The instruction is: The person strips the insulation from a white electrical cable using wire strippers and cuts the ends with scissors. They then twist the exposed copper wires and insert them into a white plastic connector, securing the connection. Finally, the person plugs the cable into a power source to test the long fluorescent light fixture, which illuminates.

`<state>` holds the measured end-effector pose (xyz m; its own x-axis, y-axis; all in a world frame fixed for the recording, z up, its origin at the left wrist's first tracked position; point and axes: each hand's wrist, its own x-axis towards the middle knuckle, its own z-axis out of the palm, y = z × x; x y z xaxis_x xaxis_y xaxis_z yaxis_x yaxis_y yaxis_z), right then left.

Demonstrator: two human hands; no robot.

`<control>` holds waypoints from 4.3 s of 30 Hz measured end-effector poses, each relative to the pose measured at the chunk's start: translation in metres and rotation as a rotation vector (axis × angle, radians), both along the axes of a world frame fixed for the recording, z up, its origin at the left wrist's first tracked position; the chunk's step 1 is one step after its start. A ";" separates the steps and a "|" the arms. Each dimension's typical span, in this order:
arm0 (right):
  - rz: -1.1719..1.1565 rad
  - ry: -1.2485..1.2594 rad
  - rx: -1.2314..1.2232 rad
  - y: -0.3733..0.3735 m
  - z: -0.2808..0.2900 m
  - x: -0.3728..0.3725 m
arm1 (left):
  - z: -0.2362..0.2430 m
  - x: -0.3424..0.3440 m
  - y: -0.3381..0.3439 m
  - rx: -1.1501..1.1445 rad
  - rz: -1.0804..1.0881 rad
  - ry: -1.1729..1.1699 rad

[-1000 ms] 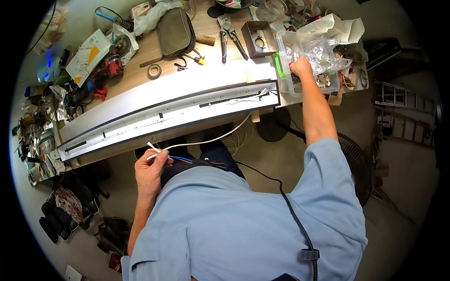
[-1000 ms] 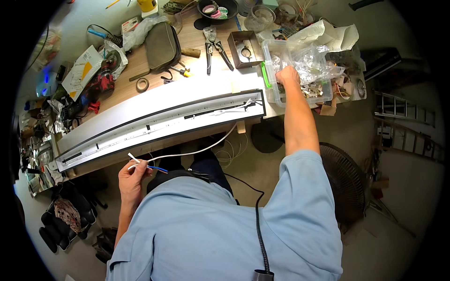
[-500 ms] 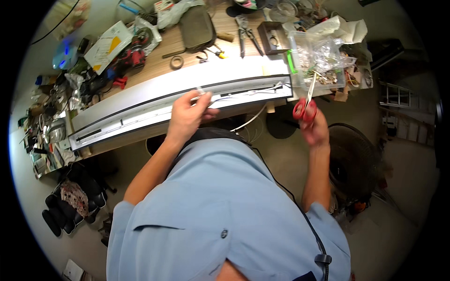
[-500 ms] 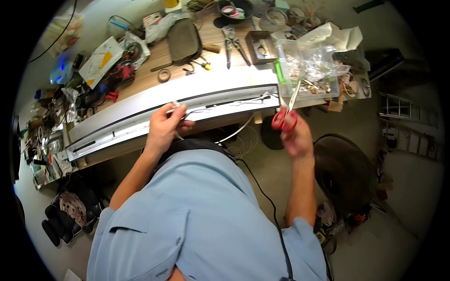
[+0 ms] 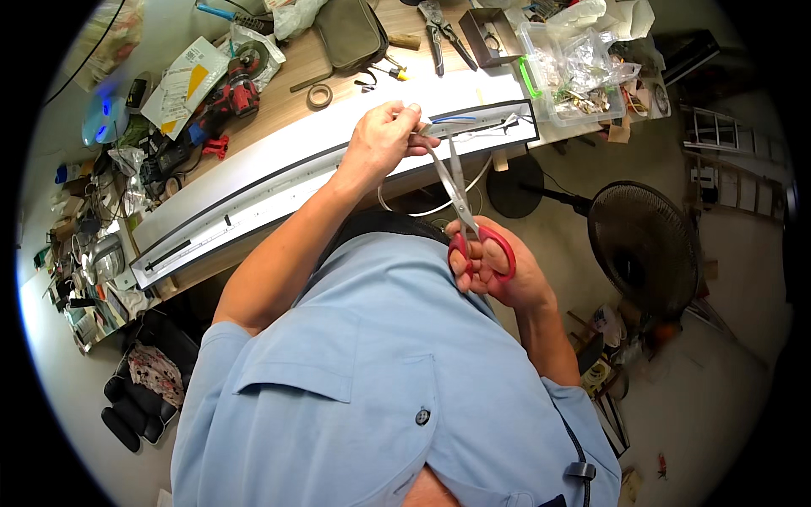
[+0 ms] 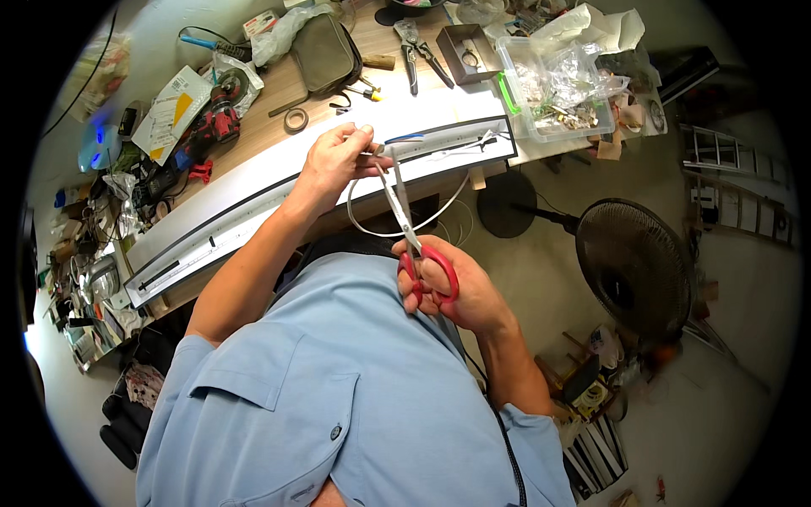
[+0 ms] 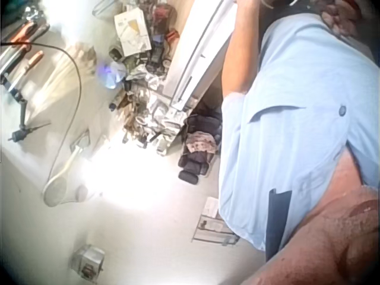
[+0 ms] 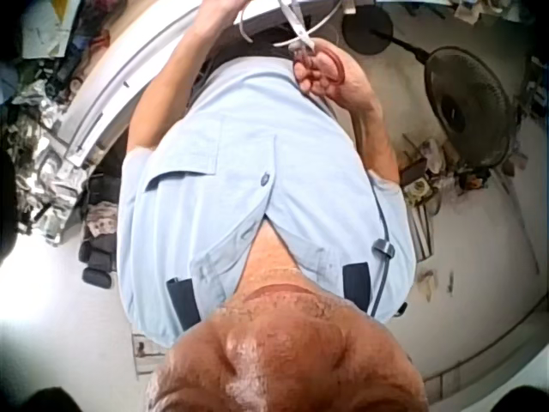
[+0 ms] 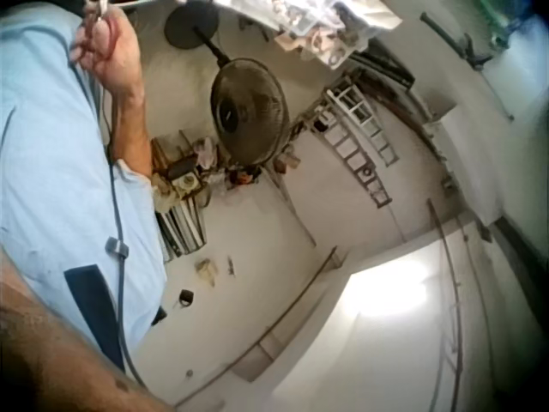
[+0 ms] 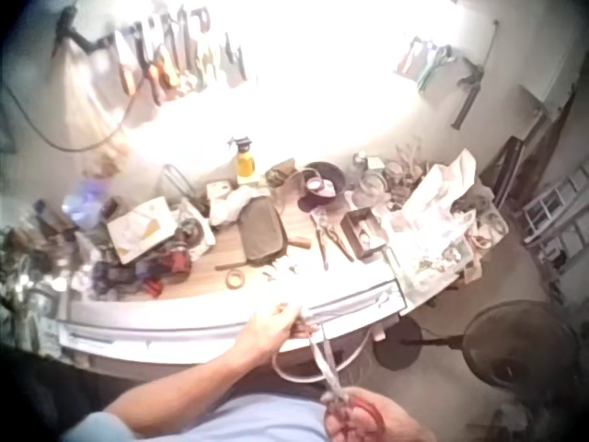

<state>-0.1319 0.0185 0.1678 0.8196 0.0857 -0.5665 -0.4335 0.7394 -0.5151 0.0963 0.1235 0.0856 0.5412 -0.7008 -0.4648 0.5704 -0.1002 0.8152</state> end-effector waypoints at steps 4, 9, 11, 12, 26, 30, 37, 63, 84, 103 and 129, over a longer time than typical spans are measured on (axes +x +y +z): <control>-0.054 -0.009 0.004 0.012 -0.008 0.012 | -0.004 -0.007 0.000 -0.038 -0.002 -0.025; -0.102 0.012 -0.053 0.017 -0.014 0.026 | -0.001 -0.015 0.009 -0.063 0.024 -0.013; -0.133 -0.015 -0.053 0.020 -0.017 0.031 | 0.002 -0.023 0.012 -0.035 0.055 -0.044; -0.152 -0.005 -0.047 0.022 -0.019 0.033 | 0.003 -0.026 0.015 -0.005 0.025 -0.140; -0.446 -0.187 -0.428 0.020 -0.037 0.040 | -0.012 -0.044 0.028 -0.149 0.168 0.212; -0.629 -0.083 -0.670 0.013 -0.045 0.052 | -0.007 -0.045 0.034 -0.183 0.247 0.258; -0.528 -0.211 -0.339 0.017 -0.057 0.076 | -0.005 -0.066 0.059 -0.211 0.191 0.248; -0.200 -0.009 -0.724 0.039 -0.038 0.093 | -0.331 -0.189 0.431 0.692 1.276 0.652; -0.028 -0.190 -0.322 0.031 -0.018 0.071 | 0.017 -0.072 0.104 -0.122 -0.240 -0.344; 0.123 0.627 -2.045 -0.385 -0.188 0.084 | 0.028 -0.113 0.106 0.037 0.438 -0.307; 0.273 0.595 -1.825 -0.389 -0.198 0.116 | 0.002 -0.073 0.151 0.277 0.645 -0.314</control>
